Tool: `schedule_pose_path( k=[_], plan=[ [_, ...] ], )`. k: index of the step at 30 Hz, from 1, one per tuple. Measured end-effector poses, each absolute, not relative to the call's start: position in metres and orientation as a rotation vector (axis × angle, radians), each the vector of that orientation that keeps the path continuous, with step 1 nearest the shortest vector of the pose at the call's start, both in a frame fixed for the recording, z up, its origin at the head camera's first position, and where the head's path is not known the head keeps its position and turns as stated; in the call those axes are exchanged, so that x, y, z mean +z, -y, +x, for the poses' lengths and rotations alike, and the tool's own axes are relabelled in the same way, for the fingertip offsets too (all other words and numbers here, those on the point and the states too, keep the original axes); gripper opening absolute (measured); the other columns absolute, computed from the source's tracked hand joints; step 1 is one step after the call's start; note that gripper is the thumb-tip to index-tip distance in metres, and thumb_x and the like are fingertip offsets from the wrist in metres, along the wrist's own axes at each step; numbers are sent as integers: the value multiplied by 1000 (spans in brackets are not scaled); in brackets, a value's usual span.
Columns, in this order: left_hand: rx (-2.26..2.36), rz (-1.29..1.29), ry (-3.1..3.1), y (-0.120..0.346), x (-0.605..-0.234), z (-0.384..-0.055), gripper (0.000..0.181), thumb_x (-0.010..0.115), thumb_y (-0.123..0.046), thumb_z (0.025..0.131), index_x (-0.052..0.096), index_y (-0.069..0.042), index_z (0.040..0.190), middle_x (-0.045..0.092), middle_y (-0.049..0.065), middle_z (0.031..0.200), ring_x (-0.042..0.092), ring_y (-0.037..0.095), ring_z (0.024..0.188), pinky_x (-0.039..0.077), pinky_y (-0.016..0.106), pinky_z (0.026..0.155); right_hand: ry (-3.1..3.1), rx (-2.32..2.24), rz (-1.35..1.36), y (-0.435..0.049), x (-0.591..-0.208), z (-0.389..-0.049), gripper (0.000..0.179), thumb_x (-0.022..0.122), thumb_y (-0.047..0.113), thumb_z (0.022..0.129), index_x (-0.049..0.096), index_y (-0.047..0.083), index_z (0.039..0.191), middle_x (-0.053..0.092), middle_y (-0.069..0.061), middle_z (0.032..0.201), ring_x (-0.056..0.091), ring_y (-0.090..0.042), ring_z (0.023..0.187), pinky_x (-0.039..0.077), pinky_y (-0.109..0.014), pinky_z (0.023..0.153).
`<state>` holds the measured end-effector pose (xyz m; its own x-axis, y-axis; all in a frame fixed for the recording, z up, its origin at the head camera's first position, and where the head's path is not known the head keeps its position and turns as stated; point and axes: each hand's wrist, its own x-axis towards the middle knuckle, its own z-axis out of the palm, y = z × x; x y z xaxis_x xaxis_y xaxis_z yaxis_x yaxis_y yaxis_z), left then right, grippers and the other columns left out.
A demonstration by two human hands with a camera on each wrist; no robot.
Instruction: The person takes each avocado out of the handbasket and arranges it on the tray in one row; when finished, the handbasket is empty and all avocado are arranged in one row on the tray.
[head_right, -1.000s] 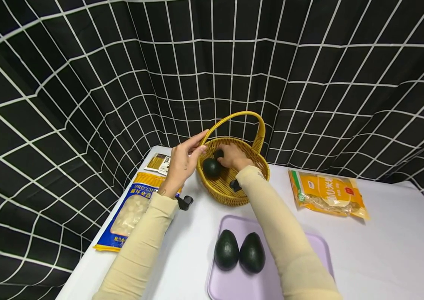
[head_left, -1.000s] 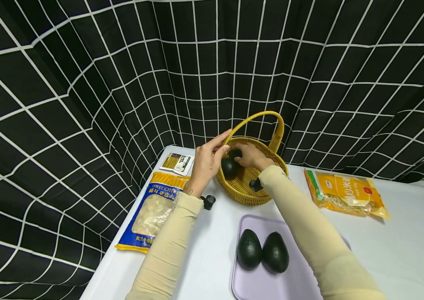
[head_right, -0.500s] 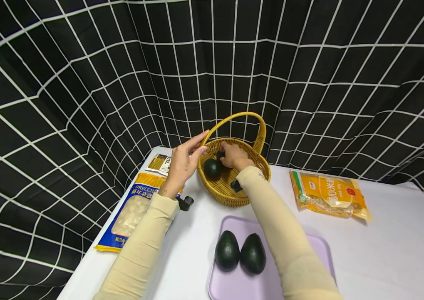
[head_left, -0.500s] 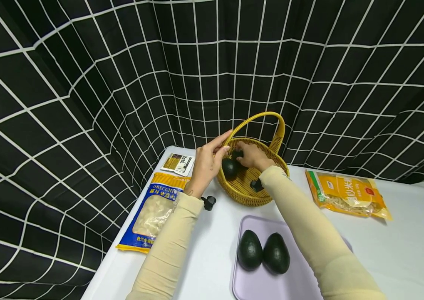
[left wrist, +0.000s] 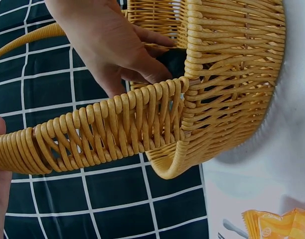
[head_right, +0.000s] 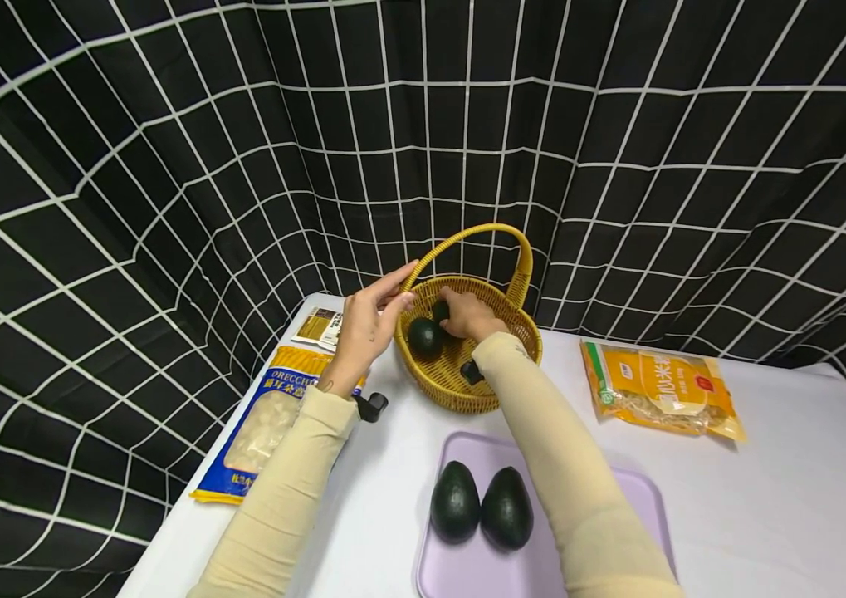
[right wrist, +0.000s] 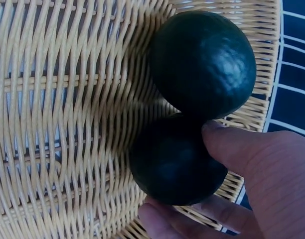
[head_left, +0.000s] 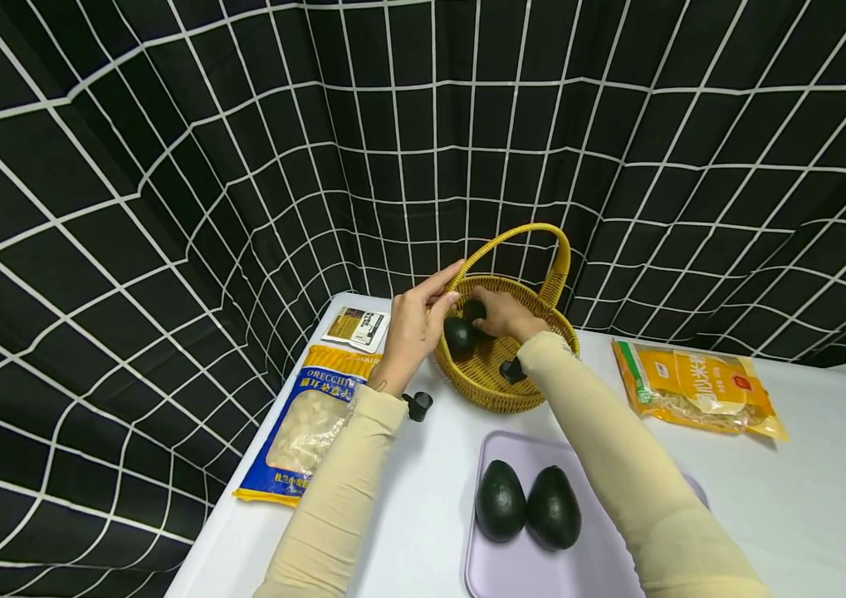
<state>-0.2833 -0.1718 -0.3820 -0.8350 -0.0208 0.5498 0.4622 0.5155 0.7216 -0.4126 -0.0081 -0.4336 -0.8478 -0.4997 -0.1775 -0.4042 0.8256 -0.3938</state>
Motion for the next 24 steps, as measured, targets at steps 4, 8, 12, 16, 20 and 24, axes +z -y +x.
schedule_pose_path(
  k=[4,8,12,16,20,24],
  plan=[
    [-1291,-357,2259,172,-382,-284,41,62,-18,101,62,-23,142,76,10,115,74,14,88,57,24,72,-2719,-492,-693,9,-436,-415,56,64,18,100,43,12,151,50,-20,151,47,-38,139,37,-54,116],
    [-1294,-350,2262,172,-381,-283,41,63,-18,101,62,-24,141,76,10,115,74,15,88,57,24,72,-2687,-484,-696,10,-436,-415,56,64,19,100,42,12,152,47,-20,153,44,-40,141,37,-56,116],
    [-1304,-352,2264,171,-382,-283,41,62,-18,101,62,-24,141,76,9,113,74,14,89,57,24,73,-2647,-481,-680,7,-437,-414,56,65,21,100,43,12,151,48,-19,153,45,-40,141,38,-58,114],
    [-1301,-357,2261,172,-382,-283,41,62,-18,101,62,-23,142,77,9,112,74,14,89,57,24,74,-2641,-476,-686,5,-436,-413,57,67,21,98,45,12,150,49,-20,151,45,-41,139,39,-59,113],
    [-1303,-367,2255,172,-381,-283,41,62,-18,101,62,-23,142,76,9,113,74,14,90,58,25,75,-2657,-473,-673,3,-435,-412,58,70,23,96,48,13,148,52,-20,147,47,-40,137,40,-59,112],
    [-1296,-371,2255,173,-382,-284,41,62,-17,101,62,-23,142,77,9,111,75,15,89,58,25,75,-2673,-473,-671,1,-437,-412,57,73,23,94,51,13,145,57,-19,140,52,-37,130,44,-56,109]
  ],
)
